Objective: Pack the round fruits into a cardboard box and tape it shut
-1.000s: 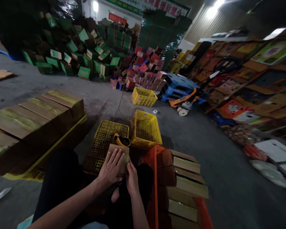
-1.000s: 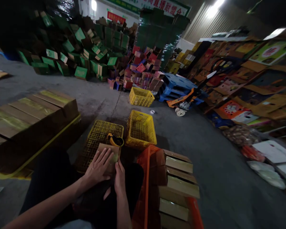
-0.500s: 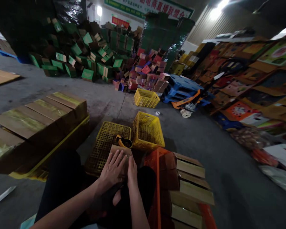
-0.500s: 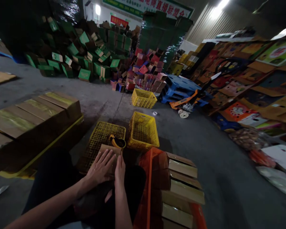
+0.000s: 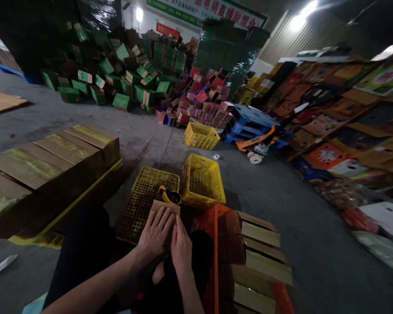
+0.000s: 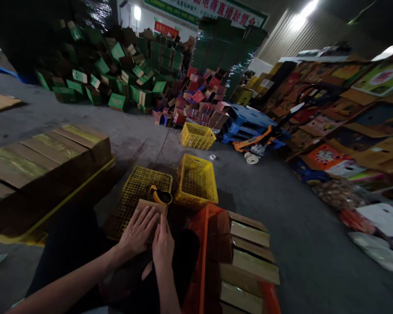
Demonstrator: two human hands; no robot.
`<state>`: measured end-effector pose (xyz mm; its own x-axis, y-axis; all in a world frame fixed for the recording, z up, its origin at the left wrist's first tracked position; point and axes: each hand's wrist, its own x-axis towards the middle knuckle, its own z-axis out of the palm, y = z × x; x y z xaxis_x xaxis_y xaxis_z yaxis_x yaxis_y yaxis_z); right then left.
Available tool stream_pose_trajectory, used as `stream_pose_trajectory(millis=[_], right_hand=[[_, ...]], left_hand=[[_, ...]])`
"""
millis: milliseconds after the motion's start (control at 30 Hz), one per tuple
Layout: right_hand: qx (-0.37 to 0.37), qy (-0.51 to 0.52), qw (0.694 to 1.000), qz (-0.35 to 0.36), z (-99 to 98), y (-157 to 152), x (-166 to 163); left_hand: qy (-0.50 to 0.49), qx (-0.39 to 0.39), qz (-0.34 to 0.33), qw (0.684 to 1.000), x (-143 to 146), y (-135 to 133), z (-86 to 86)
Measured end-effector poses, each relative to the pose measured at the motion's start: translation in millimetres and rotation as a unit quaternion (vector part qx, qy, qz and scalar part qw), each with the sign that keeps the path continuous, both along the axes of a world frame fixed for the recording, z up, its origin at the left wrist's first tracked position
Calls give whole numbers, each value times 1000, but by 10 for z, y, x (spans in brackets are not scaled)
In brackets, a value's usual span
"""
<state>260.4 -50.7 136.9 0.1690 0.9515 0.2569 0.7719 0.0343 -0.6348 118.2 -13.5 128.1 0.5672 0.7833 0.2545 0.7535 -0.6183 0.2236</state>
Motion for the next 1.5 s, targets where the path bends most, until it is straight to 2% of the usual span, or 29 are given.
stream_pose_trajectory(millis=[233,400,600,733,1000,1167,1267,1500], right_hand=[[11,-87,996,-26,-16,-20,17],[42,-112,993,20,-93,-61,11],[28,-65,997,-28,-192,-56,-122],[18,-46,998,-45,-153,-58,-170],[-21,-47,996,-74,29,-48,-265],[24,-28,993,-110,2,1,-380],[17,-5,992,-127,-2,59,-401],[6,114,991,-71,2,-6,-224]], left_hand=[[-4,7,-1,1000,8,-20,-28],[0,14,0,1000,18,-6,4],[-13,9,-42,999,-112,4,6],[-35,-12,-73,997,-292,-129,26],[-81,-63,-18,995,-595,-450,8],[-130,-64,4,989,-572,-556,-103],[-145,-75,2,987,-534,-568,-122],[-229,-143,33,962,-491,-636,-60]])
